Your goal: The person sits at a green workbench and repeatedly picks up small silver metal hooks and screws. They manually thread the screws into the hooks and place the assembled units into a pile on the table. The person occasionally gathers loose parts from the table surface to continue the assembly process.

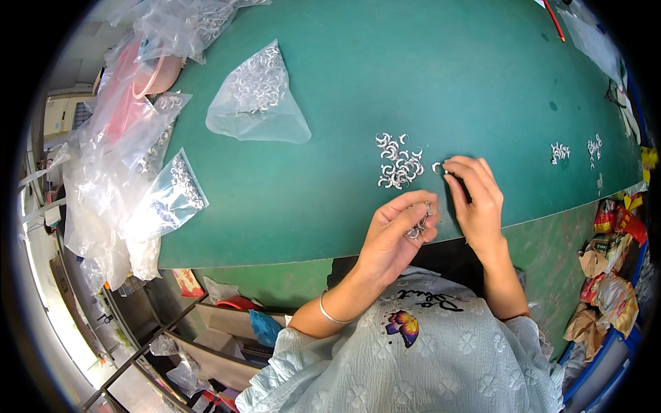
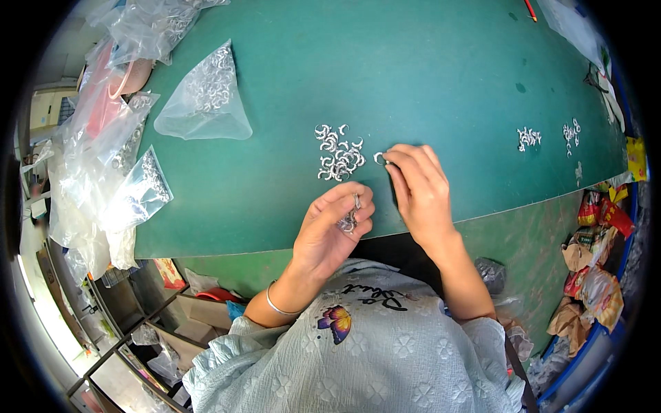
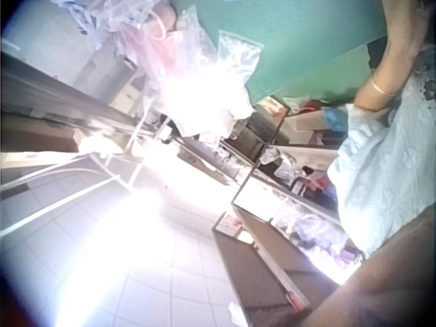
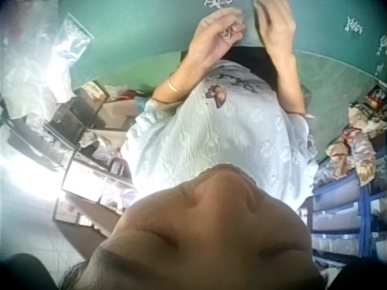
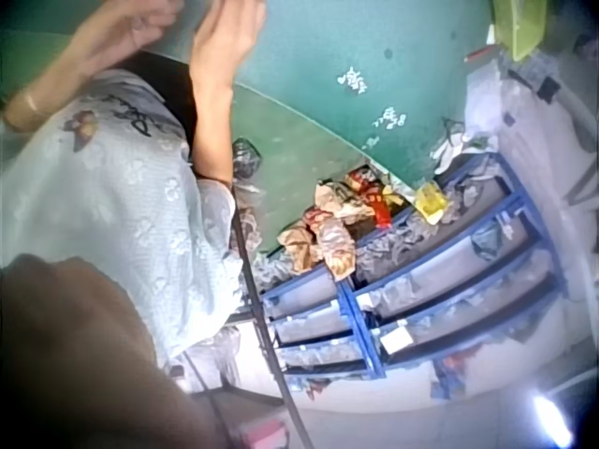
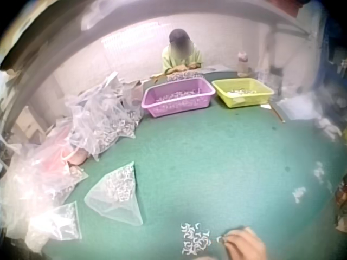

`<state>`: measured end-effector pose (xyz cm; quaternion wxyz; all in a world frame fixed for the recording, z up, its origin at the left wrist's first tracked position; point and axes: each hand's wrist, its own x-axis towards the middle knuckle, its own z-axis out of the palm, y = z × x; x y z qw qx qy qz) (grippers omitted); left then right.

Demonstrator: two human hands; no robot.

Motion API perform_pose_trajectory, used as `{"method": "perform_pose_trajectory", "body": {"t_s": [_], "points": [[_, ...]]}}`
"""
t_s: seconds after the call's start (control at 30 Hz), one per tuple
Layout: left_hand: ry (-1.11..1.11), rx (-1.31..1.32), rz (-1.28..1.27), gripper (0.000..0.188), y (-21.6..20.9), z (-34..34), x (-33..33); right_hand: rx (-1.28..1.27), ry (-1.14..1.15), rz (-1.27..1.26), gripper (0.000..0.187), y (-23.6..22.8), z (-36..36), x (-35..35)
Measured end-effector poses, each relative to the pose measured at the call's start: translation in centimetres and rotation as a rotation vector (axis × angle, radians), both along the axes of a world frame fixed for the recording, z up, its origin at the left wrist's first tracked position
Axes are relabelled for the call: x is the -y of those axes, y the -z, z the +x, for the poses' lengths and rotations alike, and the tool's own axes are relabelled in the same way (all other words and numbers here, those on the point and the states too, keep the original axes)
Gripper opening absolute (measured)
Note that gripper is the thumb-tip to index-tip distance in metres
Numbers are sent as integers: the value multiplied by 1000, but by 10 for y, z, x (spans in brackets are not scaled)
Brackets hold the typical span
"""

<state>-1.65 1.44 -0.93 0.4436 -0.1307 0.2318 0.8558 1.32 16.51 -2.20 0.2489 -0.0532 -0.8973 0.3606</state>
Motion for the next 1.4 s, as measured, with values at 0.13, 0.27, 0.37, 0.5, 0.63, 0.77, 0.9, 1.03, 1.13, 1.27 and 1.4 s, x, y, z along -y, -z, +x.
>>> {"method": "perform_pose_trajectory", "body": {"t_s": [0.13, 0.27, 0.37, 0.5, 0.63, 0.77, 0.9, 1.03, 1.13, 1.27, 1.4], "points": [[-1, 23, 71, 17, 1, -3, 0, 33, 40, -225, 15, 0, 6, -6], [-2, -70, -102, 13, 2, 0, -4, 44, 45, -828, 15, -2, 12, -4], [3, -124, -179, 14, 6, 4, -6, 117, -50, -1156, 17, -10, 17, -6], [17, -160, -240, 18, 5, 6, -9, 153, -148, -1339, 16, -10, 23, -5], [5, -194, -345, 15, -8, 5, -17, 192, -139, -1338, 15, -15, 27, 0], [-8, -247, -354, 15, -6, 7, -15, 185, -134, -1255, 15, -17, 30, 2], [-11, -290, -322, 16, -4, 7, -13, 185, -133, -1155, 15, -21, 31, 3], [-9, -340, -337, 15, -5, 8, -14, 192, -136, -1097, 14, -21, 32, 4], [20, -379, -329, 19, -4, 8, -11, 212, -163, -1179, 12, -22, 31, 1], [92, -571, -387, 19, -9, 3, -11, 288, -236, -1361, 10, -16, 32, -8], [96, -776, -415, 19, -5, 2, -10, 316, -283, -1529, 10, -15, 29, -7]]}}
